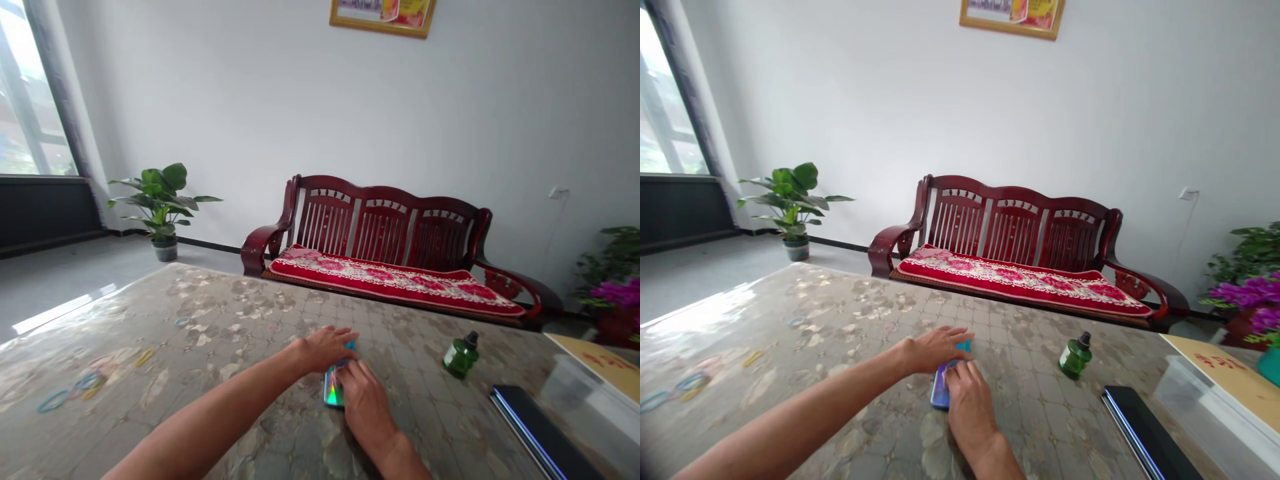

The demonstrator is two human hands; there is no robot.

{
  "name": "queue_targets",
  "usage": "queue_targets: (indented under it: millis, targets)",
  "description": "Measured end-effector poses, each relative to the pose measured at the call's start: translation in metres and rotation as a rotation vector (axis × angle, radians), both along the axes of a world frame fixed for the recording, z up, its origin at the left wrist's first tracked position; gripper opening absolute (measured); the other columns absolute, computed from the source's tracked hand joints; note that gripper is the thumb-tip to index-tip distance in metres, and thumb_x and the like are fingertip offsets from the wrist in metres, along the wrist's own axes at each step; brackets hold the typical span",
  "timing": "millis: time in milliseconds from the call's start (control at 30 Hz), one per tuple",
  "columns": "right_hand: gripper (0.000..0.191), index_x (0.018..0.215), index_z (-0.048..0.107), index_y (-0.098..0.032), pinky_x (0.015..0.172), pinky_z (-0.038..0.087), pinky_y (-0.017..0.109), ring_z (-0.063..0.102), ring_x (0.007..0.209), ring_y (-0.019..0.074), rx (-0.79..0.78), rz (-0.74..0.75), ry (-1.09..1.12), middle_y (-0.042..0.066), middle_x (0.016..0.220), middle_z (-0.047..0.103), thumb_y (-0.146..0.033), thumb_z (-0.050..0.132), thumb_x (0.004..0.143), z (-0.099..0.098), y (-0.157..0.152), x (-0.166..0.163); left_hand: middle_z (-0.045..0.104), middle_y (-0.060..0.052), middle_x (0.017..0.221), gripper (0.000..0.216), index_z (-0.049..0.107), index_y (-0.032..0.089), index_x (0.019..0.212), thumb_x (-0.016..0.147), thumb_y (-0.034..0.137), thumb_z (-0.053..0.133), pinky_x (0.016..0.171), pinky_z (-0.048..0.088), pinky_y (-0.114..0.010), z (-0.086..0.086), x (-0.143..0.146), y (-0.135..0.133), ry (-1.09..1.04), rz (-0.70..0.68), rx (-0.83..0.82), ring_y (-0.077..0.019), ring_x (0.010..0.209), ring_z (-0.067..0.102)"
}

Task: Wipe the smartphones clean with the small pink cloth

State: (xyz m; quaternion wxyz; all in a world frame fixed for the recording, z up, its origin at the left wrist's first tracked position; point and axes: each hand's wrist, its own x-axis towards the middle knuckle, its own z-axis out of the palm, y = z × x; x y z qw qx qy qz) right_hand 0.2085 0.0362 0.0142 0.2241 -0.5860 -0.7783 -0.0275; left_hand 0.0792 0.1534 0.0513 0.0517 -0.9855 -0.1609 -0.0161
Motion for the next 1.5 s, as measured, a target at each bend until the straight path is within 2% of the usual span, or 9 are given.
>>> queue_targets:
  millis: [267,467,667,867,1000,1167,1333,1500]
  targets:
    - [0.022,0.088,0.068,-0.022,0.077,0.039,0.027,0.055,0.090,0.0177,-0.014,0.035,-0.006,0.001,0.092,0.066,-0.006,0.055,0.092,0.007,0.001,0.008,0.040,-0.012,0.150,0.070,0.046,0.032,0.134,0.070,0.028,0.076,0.096,0.046,-0.046,0.008,0.000,0.003,0.131,0.115,-0.098,-0.0343,0.129,0.048]
    - [0.021,0.082,0.066,-0.021,0.077,0.039,0.028,0.055,0.088,0.0178,0.025,0.027,-0.034,0.001,0.086,0.066,-0.009,0.053,0.095,0.009,0.007,0.016,0.056,-0.013,0.127,0.070,0.053,0.026,0.126,0.062,0.042,0.078,0.090,0.049,-0.048,0.015,-0.025,-0.006,0.101,0.341,-0.206,-0.0358,0.111,0.059]
    - [0.020,0.085,0.067,-0.022,0.077,0.039,0.030,0.054,0.086,0.0188,0.069,0.037,-0.098,0.000,0.087,0.066,-0.008,0.055,0.092,0.002,-0.001,0.010,0.057,-0.014,0.119,0.061,0.059,0.019,0.116,0.066,0.047,0.079,0.090,0.050,-0.044,0.001,-0.051,-0.027,-0.015,0.536,-0.258,-0.0334,0.109,0.057]
    - [0.025,0.097,0.068,-0.023,0.082,0.042,0.028,0.057,0.094,0.0181,0.030,0.063,-0.052,0.000,0.097,0.068,-0.003,0.053,0.091,0.001,-0.002,0.007,0.056,-0.011,0.122,0.061,0.057,0.021,0.123,0.071,0.044,0.078,0.095,0.047,-0.040,-0.015,-0.068,-0.041,-0.174,0.526,-0.302,-0.0311,0.113,0.052]
    - [0.028,0.095,0.069,-0.022,0.082,0.044,0.028,0.059,0.092,0.0189,0.005,0.010,-0.096,0.002,0.095,0.069,-0.003,0.049,0.092,0.004,0.017,0.004,0.056,-0.010,0.120,0.065,0.057,0.022,0.125,0.070,0.048,0.079,0.097,0.044,-0.040,-0.024,-0.073,-0.044,-0.280,0.548,-0.289,-0.0310,0.113,0.050]
    - [0.030,0.090,0.069,-0.023,0.079,0.045,0.027,0.060,0.088,0.0180,0.002,-0.024,-0.144,0.003,0.091,0.069,-0.001,0.047,0.091,0.007,0.036,0.001,0.057,-0.009,0.117,0.061,0.060,0.022,0.121,0.070,0.050,0.078,0.096,0.044,-0.038,-0.027,-0.071,-0.045,-0.307,0.561,-0.276,-0.0304,0.111,0.050]
    - [0.029,0.091,0.065,-0.023,0.076,0.043,0.029,0.058,0.087,0.0194,0.037,0.024,-0.191,0.002,0.090,0.065,-0.001,0.046,0.091,0.003,0.015,0.005,0.057,-0.010,0.118,0.060,0.060,0.022,0.119,0.071,0.054,0.076,0.094,0.045,-0.040,-0.026,-0.069,-0.047,-0.284,0.596,-0.241,-0.0310,0.110,0.050]
    - [0.031,0.101,0.064,-0.024,0.082,0.043,0.029,0.057,0.091,0.0188,0.067,0.088,-0.144,0.001,0.097,0.065,0.000,0.047,0.091,-0.005,-0.009,0.019,0.057,-0.010,0.120,0.058,0.060,0.023,0.120,0.072,0.055,0.073,0.095,0.044,-0.039,-0.022,-0.069,-0.049,-0.265,0.608,-0.263,-0.0306,0.113,0.050]
